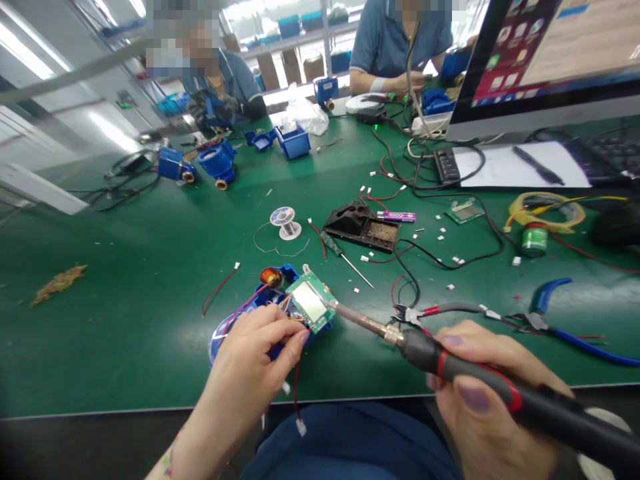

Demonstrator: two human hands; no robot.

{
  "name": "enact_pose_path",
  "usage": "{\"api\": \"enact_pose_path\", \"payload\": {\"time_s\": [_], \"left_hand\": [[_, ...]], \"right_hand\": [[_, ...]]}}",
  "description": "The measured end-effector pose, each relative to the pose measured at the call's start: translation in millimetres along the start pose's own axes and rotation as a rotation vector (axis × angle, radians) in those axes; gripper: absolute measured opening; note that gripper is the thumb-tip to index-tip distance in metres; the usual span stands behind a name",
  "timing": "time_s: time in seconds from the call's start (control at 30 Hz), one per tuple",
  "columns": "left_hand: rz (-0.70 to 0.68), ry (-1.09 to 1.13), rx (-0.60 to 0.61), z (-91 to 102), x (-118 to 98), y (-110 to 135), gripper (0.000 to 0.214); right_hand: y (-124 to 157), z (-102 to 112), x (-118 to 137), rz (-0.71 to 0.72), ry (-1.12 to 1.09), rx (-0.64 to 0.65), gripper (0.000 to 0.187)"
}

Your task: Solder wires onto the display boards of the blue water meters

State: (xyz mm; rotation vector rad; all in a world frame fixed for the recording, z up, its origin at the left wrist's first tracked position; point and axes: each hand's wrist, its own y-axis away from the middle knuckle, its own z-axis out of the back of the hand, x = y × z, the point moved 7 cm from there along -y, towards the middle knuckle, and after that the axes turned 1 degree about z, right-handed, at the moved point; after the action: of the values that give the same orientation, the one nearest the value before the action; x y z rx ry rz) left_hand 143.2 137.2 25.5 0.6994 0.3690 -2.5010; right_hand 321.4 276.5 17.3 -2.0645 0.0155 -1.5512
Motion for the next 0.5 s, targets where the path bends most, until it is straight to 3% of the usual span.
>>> {"api": "enact_pose_path", "payload": {"time_s": [0.13,0.5], "left_hand": [[-0.002,-0.018,-0.076,2.7,-2,0,0.014],[-0.005,-0.022,-0.138,4.5,-4,1,0.016]], "right_hand": [[15,4,-7,-0.100,0.096,0.018,0.005],[21,2,-2,0.035,0.213,0.136,0.013]]}}
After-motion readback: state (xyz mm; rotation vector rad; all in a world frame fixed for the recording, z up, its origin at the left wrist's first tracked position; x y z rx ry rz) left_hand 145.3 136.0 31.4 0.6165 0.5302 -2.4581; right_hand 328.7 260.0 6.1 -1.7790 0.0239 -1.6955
